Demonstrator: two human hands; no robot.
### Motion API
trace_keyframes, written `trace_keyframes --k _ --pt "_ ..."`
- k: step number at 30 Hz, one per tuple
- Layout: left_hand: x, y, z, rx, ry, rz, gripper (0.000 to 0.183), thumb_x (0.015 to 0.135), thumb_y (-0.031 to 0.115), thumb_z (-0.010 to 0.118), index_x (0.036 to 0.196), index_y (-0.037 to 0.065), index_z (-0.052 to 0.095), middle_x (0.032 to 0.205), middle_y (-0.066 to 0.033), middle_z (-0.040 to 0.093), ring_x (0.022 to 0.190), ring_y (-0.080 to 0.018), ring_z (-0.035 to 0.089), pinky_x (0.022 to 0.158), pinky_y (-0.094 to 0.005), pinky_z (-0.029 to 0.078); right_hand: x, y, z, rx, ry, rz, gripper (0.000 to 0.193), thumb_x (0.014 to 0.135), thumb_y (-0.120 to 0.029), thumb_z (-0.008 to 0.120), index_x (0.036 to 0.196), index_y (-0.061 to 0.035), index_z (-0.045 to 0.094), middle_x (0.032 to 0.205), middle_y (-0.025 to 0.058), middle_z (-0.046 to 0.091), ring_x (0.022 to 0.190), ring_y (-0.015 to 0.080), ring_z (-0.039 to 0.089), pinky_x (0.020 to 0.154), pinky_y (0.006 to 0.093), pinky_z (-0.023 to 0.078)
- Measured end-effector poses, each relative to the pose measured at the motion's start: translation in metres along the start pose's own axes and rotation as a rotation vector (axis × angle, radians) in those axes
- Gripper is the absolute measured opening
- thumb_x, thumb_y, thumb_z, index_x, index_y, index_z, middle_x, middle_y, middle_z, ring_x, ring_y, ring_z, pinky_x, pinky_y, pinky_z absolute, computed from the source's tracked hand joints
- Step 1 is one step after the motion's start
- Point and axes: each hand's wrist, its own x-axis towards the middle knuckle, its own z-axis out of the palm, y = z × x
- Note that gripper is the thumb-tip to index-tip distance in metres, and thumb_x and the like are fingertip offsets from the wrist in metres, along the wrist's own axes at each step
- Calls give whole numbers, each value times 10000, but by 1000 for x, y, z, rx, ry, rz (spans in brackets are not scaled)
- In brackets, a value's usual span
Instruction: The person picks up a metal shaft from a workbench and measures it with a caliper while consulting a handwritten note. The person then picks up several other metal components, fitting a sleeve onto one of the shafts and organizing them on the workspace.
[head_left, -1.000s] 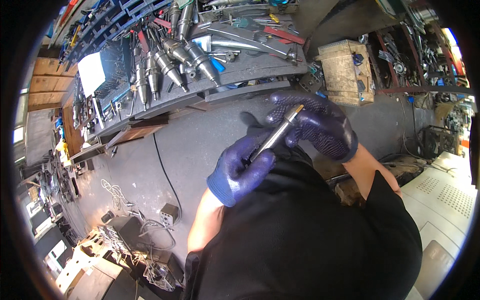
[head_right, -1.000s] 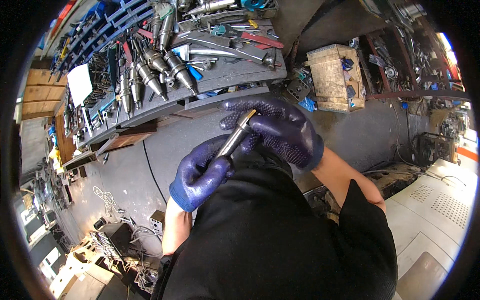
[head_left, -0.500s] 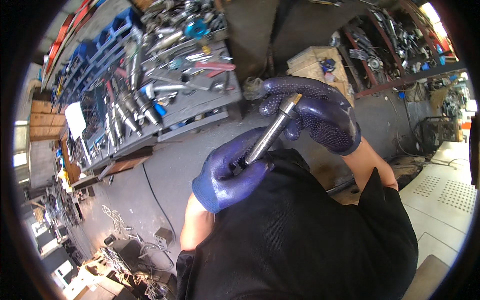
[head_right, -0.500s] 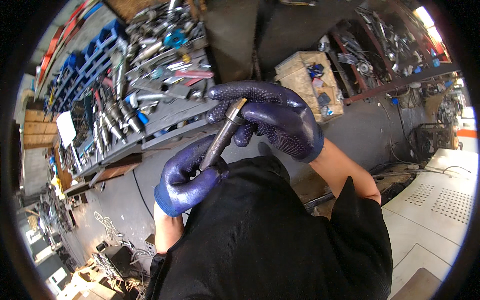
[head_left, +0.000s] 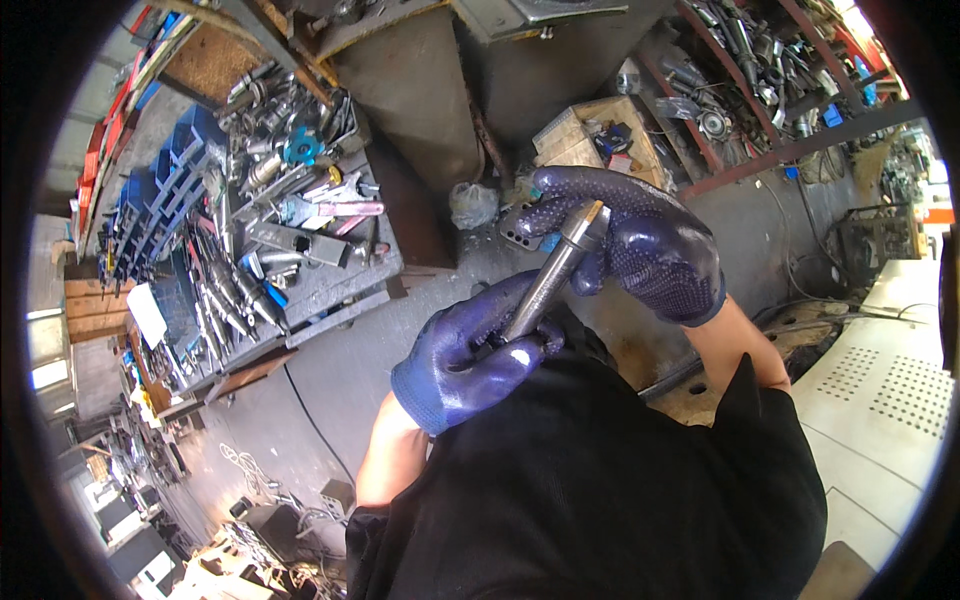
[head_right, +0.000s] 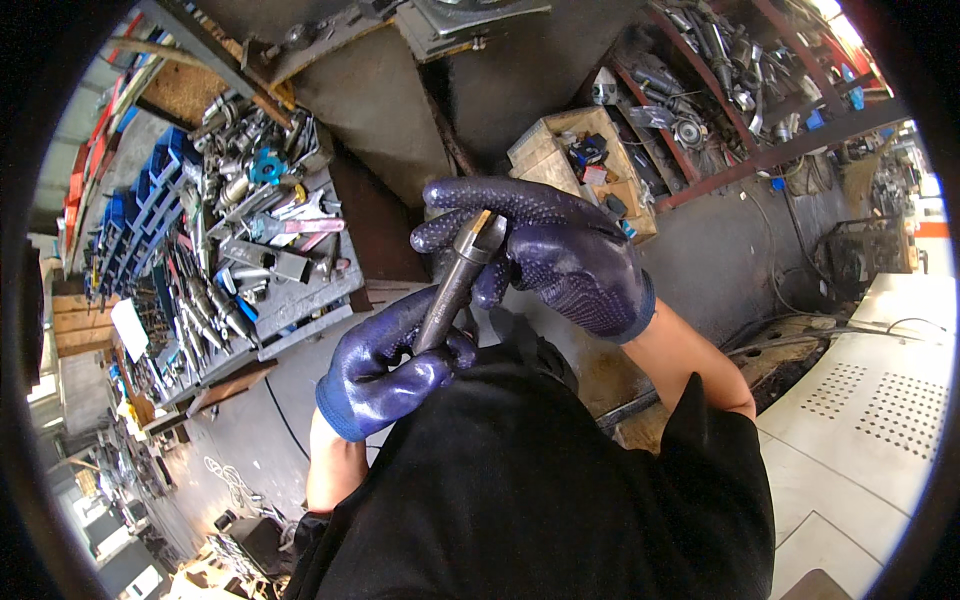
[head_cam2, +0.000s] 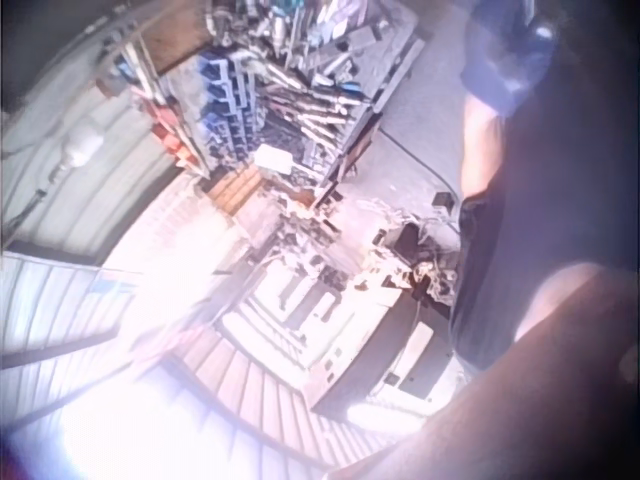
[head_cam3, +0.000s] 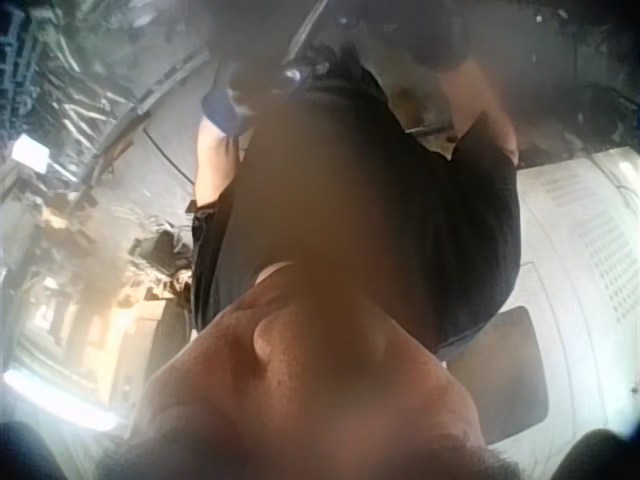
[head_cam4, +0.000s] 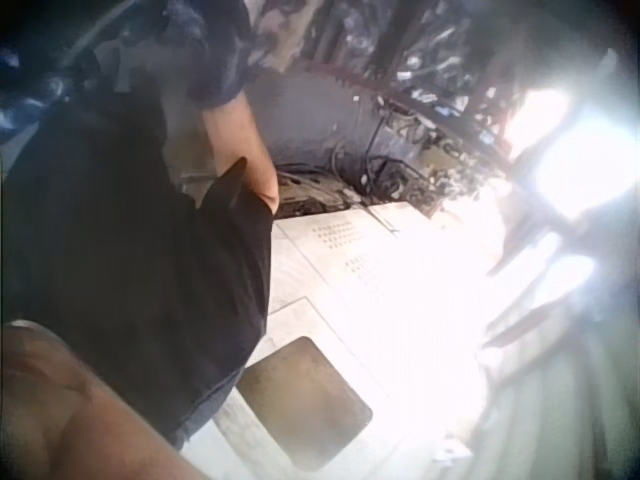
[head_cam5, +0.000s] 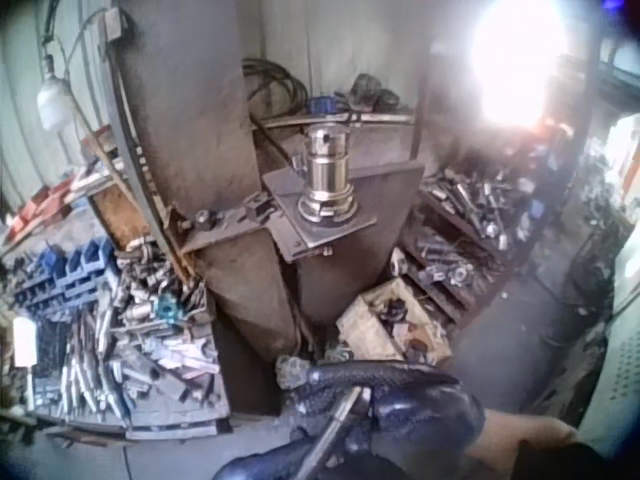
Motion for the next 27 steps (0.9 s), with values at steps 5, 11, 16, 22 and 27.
trace_keyframes --k 5,11,16,22,27 --pt "26 6 -29 -118 -210 63 570 1021 203 583 1498 -54 404 988 -76 635 839 -116 586 758 -269 496 4 -2 -5 68 40 -85 642 953 -257 633 1484 44 433 1295 202 651 938 203 677 845 321 531" --pt "45 -6 -54 -549 -224 -108 675 1001 461 588 1400 -67 451 688 6 473 524 -84 438 471 -252 367 13 -10 5 -76 191 -182 607 954 -166 653 1467 76 435 1333 202 625 1081 250 661 889 341 545" --pt "64 -18 -69 -915 -266 -295 497 1053 449 481 1244 -7 532 609 44 425 438 -83 390 432 -256 346 28 -24 16 -31 246 -171 517 974 -50 594 1474 5 475 1324 160 647 1067 193 667 935 341 546" --pt "86 -21 -67 -898 -220 -342 483 1063 463 449 1191 6 539 603 25 428 424 -99 386 439 -278 360 40 -38 -2 -232 170 -195 524 987 -78 616 1482 -1 465 1336 139 641 1151 177 631 993 354 526" --pt "115 -15 -47 -482 -119 5 511 1082 409 442 1350 -23 503 798 -47 550 639 -124 509 611 -312 456 45 -49 -16 -253 229 -245 565 971 -32 628 1497 -3 425 1273 142 657 1149 178 631 1006 343 511"
